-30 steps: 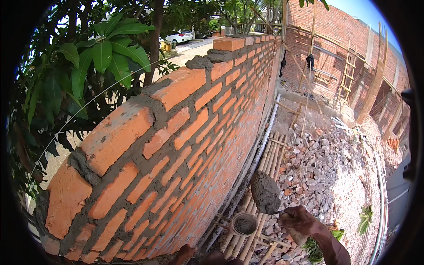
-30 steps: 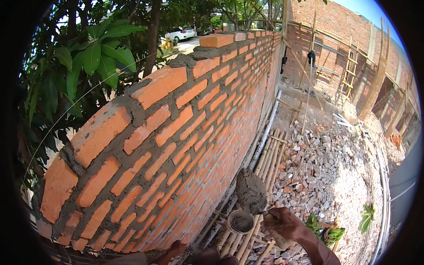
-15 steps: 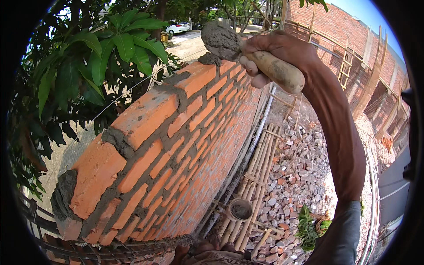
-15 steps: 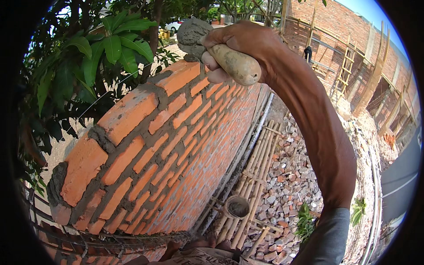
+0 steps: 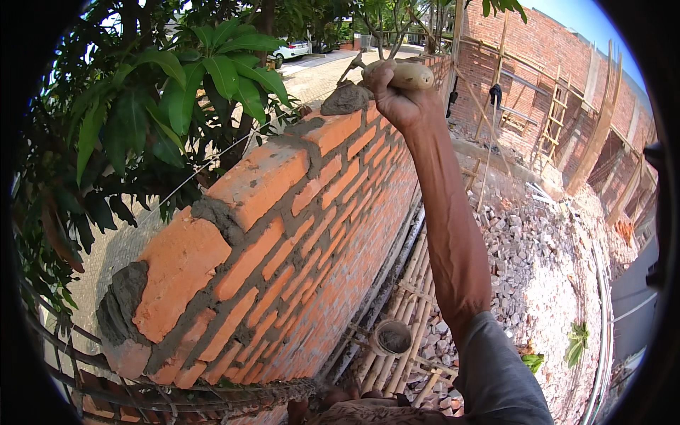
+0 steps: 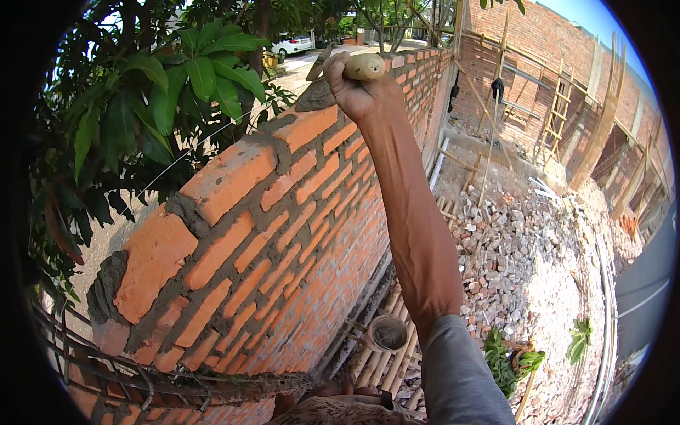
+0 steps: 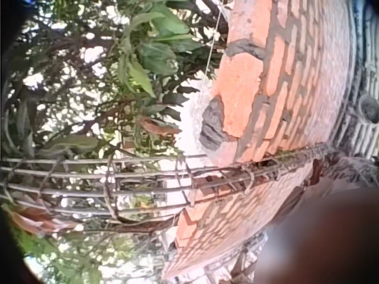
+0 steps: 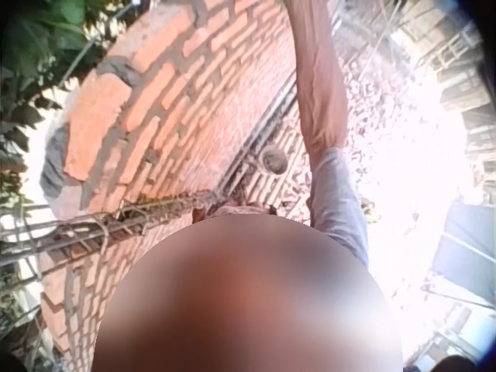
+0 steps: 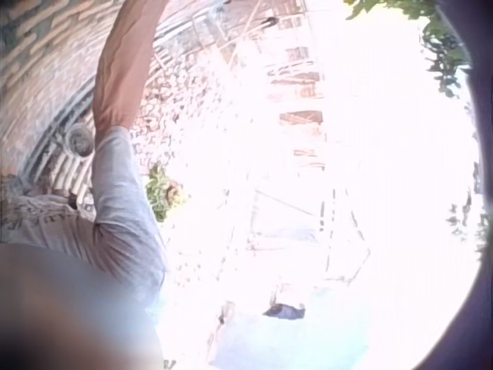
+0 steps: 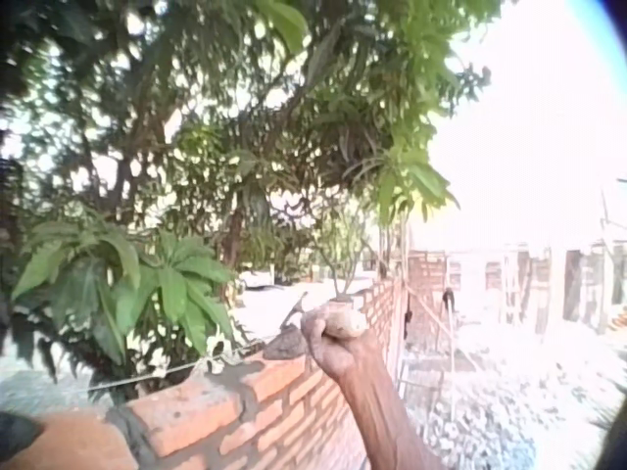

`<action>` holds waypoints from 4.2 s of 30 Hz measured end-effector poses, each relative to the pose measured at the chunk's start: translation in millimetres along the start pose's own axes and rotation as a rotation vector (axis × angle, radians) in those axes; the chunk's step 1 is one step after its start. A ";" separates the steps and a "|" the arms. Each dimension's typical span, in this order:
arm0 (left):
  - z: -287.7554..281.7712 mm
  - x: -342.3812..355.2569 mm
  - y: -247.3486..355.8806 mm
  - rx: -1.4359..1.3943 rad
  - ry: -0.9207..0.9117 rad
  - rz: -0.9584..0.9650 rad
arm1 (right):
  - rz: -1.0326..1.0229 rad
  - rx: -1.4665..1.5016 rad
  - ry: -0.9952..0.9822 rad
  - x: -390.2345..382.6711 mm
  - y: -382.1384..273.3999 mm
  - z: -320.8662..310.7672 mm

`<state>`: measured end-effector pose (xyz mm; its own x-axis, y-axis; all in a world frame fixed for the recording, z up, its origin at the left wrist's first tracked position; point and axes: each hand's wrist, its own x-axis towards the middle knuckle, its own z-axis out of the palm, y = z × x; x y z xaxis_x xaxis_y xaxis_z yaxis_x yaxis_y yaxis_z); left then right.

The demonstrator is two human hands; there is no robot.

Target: The person scoops mortar from a bucket with a trowel and applies it to the top of a brick wall. They then place bricks onto the mortar, tap them into position, and scrape off excess mortar. The person repeats this process along the wall.

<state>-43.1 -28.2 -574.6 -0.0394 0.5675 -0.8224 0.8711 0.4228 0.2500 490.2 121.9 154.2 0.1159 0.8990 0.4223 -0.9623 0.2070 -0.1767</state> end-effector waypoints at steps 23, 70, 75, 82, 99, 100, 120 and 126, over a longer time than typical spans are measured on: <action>-6.1 -7.2 31.6 -0.124 0.007 0.059 | -0.417 -2.805 0.274 -135.5 -41.0 20.9; -4.0 -26.1 -1.5 -0.103 0.101 -0.181 | -0.758 -3.887 -0.506 10.9 -46.3 36.5; -5.9 -27.7 -0.9 -0.133 0.010 -0.232 | -0.580 -3.833 -0.374 11.9 -49.4 37.3; -1.4 -17.2 -4.5 -0.175 0.043 -0.277 | -0.531 -3.750 -0.454 11.5 -52.6 45.9; -13.5 -16.6 -12.0 -0.074 0.037 -0.116 | -0.164 -1.400 0.497 -80.1 -28.2 -143.9; -14.8 -15.1 -13.0 -0.034 0.038 -0.114 | -0.119 -1.417 0.456 -86.9 -14.2 -157.5; 4.0 4.1 -11.5 -0.097 0.055 0.005 | -0.117 -1.243 0.464 -125.0 -6.6 -126.6; -9.0 6.9 -4.0 0.008 -0.087 -0.069 | 0.046 -1.369 0.488 -138.6 28.6 -102.0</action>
<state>-51.3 -19.6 -576.7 -0.0568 0.4737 -0.8788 0.8717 0.4526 0.1876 471.8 42.5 0.0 0.4312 0.8962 0.1044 -0.0153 0.1229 -0.9923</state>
